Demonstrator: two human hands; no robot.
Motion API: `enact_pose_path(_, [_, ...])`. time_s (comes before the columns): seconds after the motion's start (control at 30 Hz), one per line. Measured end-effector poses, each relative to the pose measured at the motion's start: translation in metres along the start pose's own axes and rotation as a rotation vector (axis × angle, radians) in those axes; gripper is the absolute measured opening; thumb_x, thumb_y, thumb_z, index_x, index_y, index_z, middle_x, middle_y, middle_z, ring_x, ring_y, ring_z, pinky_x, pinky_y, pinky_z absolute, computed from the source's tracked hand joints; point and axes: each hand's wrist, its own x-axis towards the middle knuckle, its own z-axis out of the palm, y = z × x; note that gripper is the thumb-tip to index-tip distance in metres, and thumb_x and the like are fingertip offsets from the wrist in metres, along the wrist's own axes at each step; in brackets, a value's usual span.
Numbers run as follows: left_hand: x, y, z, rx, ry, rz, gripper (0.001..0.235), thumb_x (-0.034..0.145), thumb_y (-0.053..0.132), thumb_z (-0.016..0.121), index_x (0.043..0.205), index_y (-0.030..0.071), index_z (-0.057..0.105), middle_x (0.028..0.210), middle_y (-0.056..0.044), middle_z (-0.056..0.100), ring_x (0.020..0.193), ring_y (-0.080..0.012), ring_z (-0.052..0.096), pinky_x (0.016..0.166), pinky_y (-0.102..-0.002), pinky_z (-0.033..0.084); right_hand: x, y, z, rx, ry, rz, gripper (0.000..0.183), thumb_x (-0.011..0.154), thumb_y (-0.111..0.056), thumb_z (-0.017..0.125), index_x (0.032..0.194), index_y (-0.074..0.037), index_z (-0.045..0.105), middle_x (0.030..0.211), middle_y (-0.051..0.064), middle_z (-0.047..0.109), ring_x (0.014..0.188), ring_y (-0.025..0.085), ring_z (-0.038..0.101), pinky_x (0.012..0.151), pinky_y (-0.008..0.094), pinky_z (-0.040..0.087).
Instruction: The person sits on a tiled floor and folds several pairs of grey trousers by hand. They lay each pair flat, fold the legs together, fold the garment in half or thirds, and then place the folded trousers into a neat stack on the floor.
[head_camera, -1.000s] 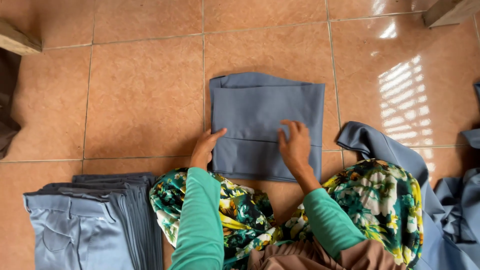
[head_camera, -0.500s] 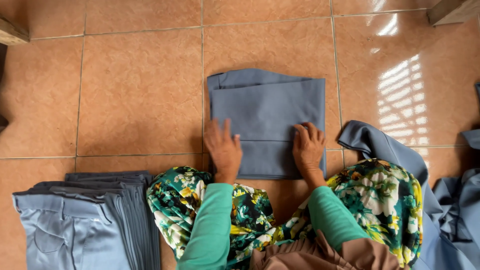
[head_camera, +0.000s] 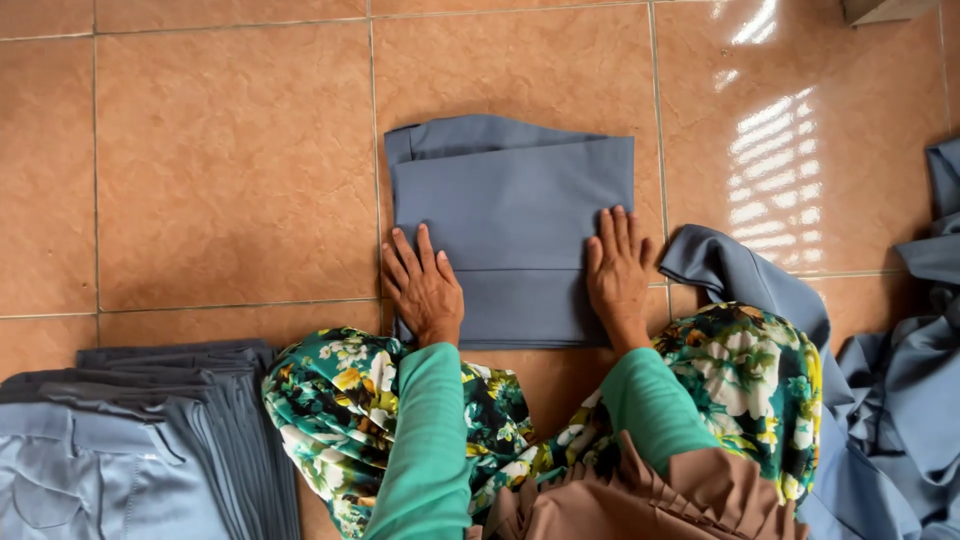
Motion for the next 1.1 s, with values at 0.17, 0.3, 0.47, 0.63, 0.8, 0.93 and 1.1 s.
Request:
enact_pose_path(0.17, [0.003,0.005,0.004,-0.018,0.059,0.001,0.052,0.109,0.037,0.032,0.161,0.026,0.034,0.167,-0.014,0.027,0.152,-0.0371,0.026,0.112,-0.052,0.035,0.022,-0.024,-0.006,0.028,0.008,0.153,0.05,0.111,-0.036,0.045,0.158,-0.019,0.044,0.167,0.012,0.035,0.152,0.037,0.029,0.117,0.064,0.021])
enact_pose_path(0.3, [0.003,0.007,0.001,-0.007,0.038,0.009,0.053,0.11,0.035,0.031,0.162,0.025,0.031,0.168,-0.015,0.025,0.152,-0.0372,0.026,0.112,-0.051,0.034,0.03,-0.087,0.009,0.084,0.027,-0.183,0.052,0.109,-0.04,0.047,0.158,-0.024,0.042,0.168,0.005,0.031,0.157,0.028,0.022,0.123,0.055,0.014])
enact_pose_path(0.47, [0.003,0.006,0.001,-0.039,0.027,0.005,0.053,0.11,0.034,0.03,0.162,0.025,0.03,0.168,-0.015,0.023,0.151,-0.0375,0.028,0.113,-0.051,0.033,0.069,-0.063,0.029,0.002,0.02,-0.361,0.053,0.109,-0.046,0.043,0.158,-0.028,0.042,0.162,0.002,0.043,0.151,0.023,0.036,0.121,0.056,0.025])
enact_pose_path(0.63, [0.003,0.006,0.002,-0.027,0.037,0.012,0.053,0.11,0.033,0.031,0.162,0.025,0.031,0.167,-0.016,0.023,0.151,-0.0372,0.028,0.113,-0.051,0.033,0.117,0.014,0.01,0.033,-0.215,-0.08,0.06,0.112,-0.05,0.031,0.164,-0.021,0.027,0.168,0.007,0.027,0.155,0.025,0.022,0.12,0.062,0.017])
enact_pose_path(0.8, [0.002,0.006,0.004,-0.04,0.07,0.02,0.052,0.11,0.031,0.033,0.161,0.024,0.033,0.167,-0.016,0.025,0.149,-0.0375,0.031,0.112,-0.052,0.034,0.123,0.01,0.016,0.063,-0.417,0.121,0.063,0.112,-0.052,0.026,0.167,-0.021,0.018,0.173,0.005,0.015,0.159,0.025,0.01,0.123,0.066,0.009])
enact_pose_path(0.93, [0.002,0.006,0.003,-0.04,0.083,0.013,0.052,0.11,0.031,0.033,0.161,0.023,0.033,0.166,-0.016,0.025,0.149,-0.0369,0.032,0.112,-0.052,0.034,0.073,-0.042,0.003,0.05,-0.081,-0.049,0.06,0.11,-0.042,0.046,0.161,-0.014,0.036,0.168,0.015,0.029,0.155,0.033,0.024,0.12,0.064,0.02])
enact_pose_path(1.1, [0.002,0.006,0.006,-0.042,0.102,0.018,0.051,0.11,0.032,0.033,0.161,0.024,0.033,0.166,-0.016,0.026,0.148,-0.0369,0.033,0.111,-0.052,0.034,-0.012,-0.07,-0.012,0.119,-0.062,-0.195,0.058,0.109,-0.05,0.038,0.161,-0.024,0.037,0.17,0.006,0.029,0.158,0.027,0.018,0.124,0.059,0.007])
